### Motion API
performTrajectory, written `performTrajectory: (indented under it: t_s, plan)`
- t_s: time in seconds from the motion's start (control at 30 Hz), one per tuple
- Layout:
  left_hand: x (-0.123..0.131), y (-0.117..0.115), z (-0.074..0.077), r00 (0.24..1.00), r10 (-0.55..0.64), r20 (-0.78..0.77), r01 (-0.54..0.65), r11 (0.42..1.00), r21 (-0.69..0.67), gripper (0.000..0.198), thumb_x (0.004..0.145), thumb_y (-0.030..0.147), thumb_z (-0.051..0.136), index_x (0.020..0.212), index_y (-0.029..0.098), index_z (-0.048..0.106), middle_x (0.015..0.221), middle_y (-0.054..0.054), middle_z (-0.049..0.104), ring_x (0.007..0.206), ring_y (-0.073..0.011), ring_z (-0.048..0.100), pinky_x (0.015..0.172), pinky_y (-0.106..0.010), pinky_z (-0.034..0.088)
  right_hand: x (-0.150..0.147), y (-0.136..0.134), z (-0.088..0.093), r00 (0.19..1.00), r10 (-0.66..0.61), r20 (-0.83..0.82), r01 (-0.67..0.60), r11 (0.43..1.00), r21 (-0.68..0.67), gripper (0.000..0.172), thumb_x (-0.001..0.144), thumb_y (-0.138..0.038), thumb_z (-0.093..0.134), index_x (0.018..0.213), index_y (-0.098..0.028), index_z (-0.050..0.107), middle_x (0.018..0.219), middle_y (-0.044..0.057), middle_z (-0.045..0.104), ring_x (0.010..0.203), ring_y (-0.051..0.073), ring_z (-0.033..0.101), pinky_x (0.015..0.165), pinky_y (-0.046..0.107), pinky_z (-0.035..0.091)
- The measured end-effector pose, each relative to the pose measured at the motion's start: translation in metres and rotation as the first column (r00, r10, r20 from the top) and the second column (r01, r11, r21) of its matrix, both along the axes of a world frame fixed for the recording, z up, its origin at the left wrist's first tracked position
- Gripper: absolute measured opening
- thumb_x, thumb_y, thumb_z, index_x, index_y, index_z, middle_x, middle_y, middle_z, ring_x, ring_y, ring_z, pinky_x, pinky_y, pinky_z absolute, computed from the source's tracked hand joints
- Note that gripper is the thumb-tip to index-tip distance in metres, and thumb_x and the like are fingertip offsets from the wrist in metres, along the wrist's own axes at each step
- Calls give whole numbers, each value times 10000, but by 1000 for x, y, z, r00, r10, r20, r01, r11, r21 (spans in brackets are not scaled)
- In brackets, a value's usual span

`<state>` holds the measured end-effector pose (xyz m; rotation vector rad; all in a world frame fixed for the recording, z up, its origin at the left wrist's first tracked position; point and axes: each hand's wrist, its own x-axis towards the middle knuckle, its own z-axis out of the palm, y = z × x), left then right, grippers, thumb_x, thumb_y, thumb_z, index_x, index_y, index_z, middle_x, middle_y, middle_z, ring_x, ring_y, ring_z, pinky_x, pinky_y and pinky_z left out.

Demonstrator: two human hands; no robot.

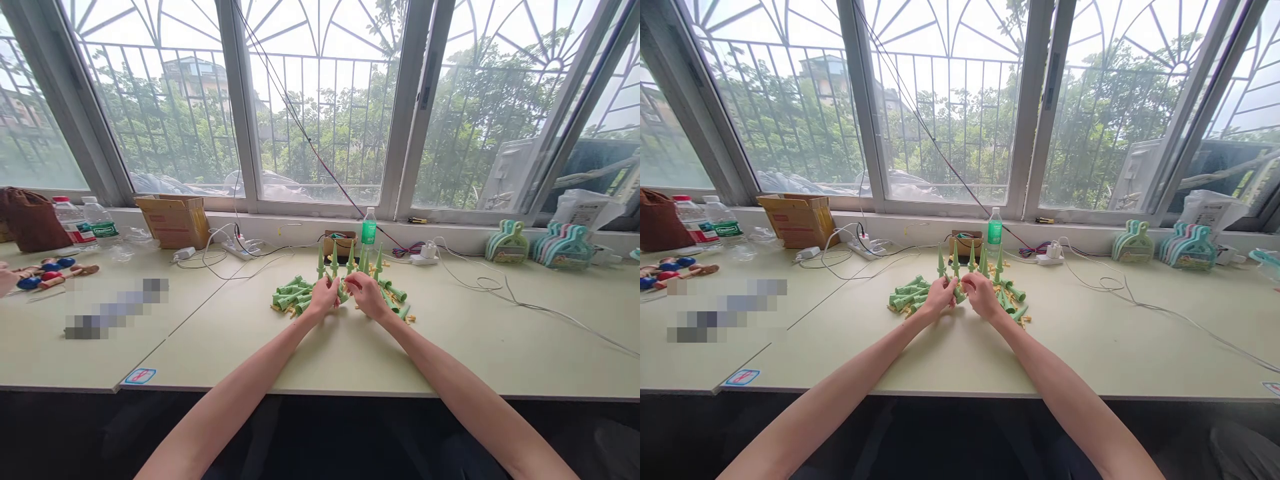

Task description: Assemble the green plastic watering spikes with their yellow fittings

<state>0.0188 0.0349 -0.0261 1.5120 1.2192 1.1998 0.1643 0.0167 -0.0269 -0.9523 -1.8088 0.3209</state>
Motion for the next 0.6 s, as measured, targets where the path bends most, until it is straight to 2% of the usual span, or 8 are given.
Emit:
performTrajectory:
  t_s: [0.23, 0.6]
  plan:
    - [-1, 1, -1, 999, 42, -26, -42, 999, 30, 292, 862, 419, 542, 713, 206, 408, 405, 59, 485, 340, -120, 497, 396, -227, 378, 1, 2, -1, 1000, -7, 13, 7, 1000, -5, 166, 890, -222, 483, 824, -181, 629, 820, 38, 586, 655, 136, 547, 657, 271, 461]
    - [-2, -6, 5, 993, 69, -93, -59, 993, 103, 314, 860, 427, 539, 685, 217, 384, 397, 72, 462, 327, -121, 494, 402, -229, 371, 1, 3, -2, 997, -29, 76, 32, 999, -30, 141, 855, -175, 513, 796, -178, 641, 751, 22, 565, 670, 140, 528, 665, 261, 437]
